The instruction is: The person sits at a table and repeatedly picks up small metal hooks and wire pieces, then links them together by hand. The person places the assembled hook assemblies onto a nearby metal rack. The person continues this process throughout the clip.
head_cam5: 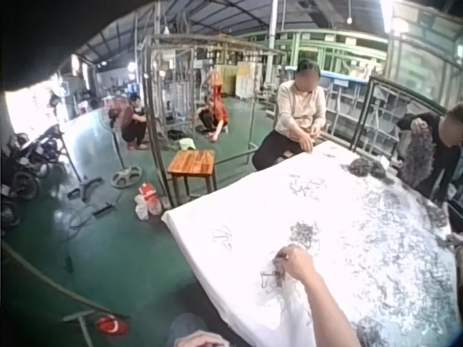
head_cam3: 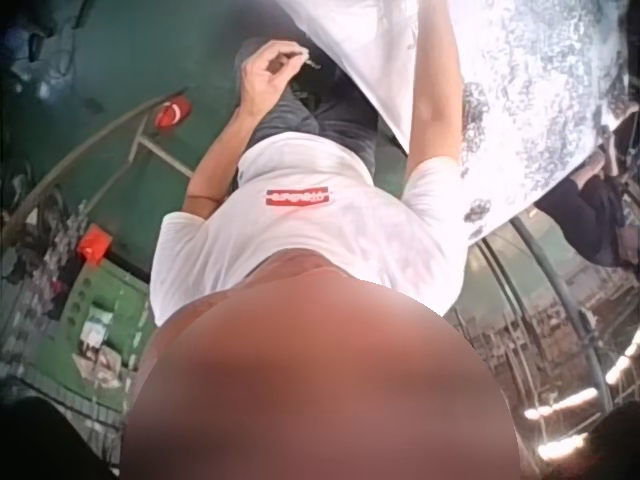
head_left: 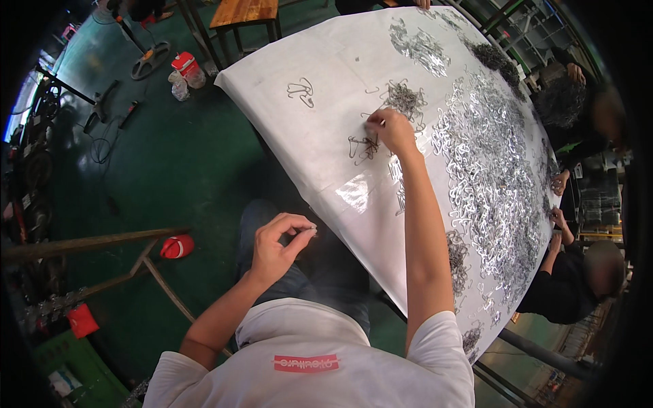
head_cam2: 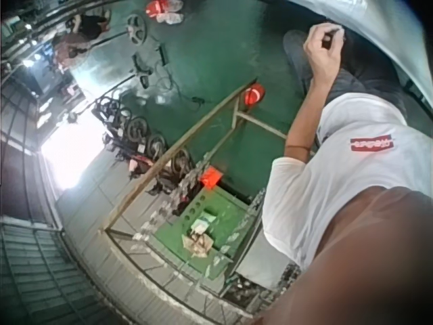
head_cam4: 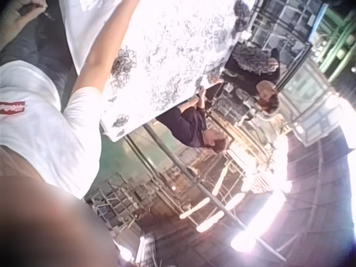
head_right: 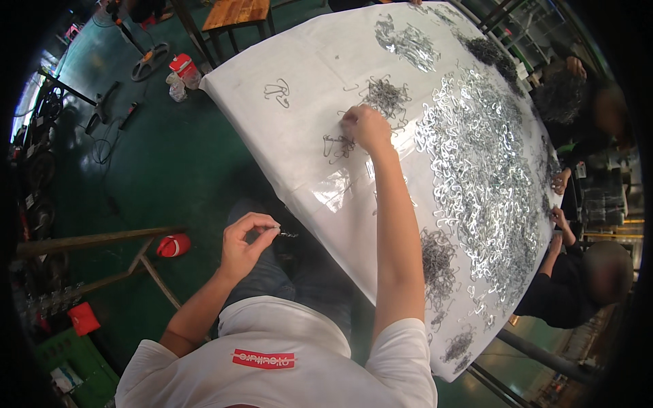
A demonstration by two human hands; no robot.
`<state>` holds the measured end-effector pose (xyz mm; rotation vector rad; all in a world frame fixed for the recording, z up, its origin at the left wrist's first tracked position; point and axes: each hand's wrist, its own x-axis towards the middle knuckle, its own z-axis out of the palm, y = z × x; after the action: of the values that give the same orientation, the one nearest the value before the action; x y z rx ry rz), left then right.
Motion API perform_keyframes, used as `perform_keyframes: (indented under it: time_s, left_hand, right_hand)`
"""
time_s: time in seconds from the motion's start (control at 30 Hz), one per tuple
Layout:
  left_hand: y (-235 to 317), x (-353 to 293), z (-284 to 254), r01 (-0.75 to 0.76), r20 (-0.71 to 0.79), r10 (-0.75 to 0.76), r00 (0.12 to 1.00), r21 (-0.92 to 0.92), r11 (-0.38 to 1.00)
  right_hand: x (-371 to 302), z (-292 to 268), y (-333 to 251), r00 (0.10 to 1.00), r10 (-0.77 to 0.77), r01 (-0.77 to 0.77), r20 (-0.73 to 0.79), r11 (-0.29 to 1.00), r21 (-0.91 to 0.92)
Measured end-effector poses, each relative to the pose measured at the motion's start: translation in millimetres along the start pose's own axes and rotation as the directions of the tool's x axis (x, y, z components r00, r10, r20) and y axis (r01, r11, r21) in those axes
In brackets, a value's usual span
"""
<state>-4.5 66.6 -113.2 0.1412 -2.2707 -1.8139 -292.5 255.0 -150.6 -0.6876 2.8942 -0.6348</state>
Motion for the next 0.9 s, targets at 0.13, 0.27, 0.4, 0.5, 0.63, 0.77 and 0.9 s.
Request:
perform_keyframes:
  time_s: [0.13, 0.27, 0.4, 0.5, 0.63, 0.77, 0.9]
  left_hand:
    - [6.1, -6.9, -1.1, -0.016, 0.003, 0.016, 1.0, 0.015, 1.0]
    - [11.1, -12.5, 2.6, -0.057, -0.031, 0.057, 0.998, 0.014, 0.998]
    - [8.7, -19.6, 4.9, -0.108, -0.042, 0.109, 0.993, 0.039, 0.993]
    - [3.8, -21.5, 7.8, -0.123, -0.043, 0.125, 0.991, 0.044, 0.991]
    - [1.0, -25.0, 12.0, -0.117, -0.023, 0.118, 0.993, 0.037, 0.992]
    - [3.7, -30.6, 19.1, -0.127, -0.006, 0.127, 0.992, 0.023, 0.992]
    - [7.2, -37.3, 25.1, -0.117, 0.018, 0.117, 0.993, 0.0, 0.993]
  right_hand:
    - [32.9, 5.7, 5.5, 1.0, -0.017, 0.016, -0.004, 0.99, -0.142]
    - [37.3, 6.2, 3.4, 0.995, -0.087, 0.1, 0.052, 0.926, -0.365]
    - [-12.7, 1.9, -6.6, 0.998, 0.05, -0.045, -0.026, 0.984, 0.17]
    - [-70.2, 1.1, -19.8, 0.985, 0.163, -0.165, 0.06, 0.767, 0.62]
    - [-148.8, 3.1, -54.5, 0.946, 0.286, -0.246, 0.154, 0.324, 0.913]
    - [-211.7, -3.3, -97.9, 0.92, 0.317, -0.287, 0.229, 0.15, 0.946]
    - [-257.0, -3.7, -129.9, 0.928, 0.314, -0.233, 0.2, 0.071, 0.97]
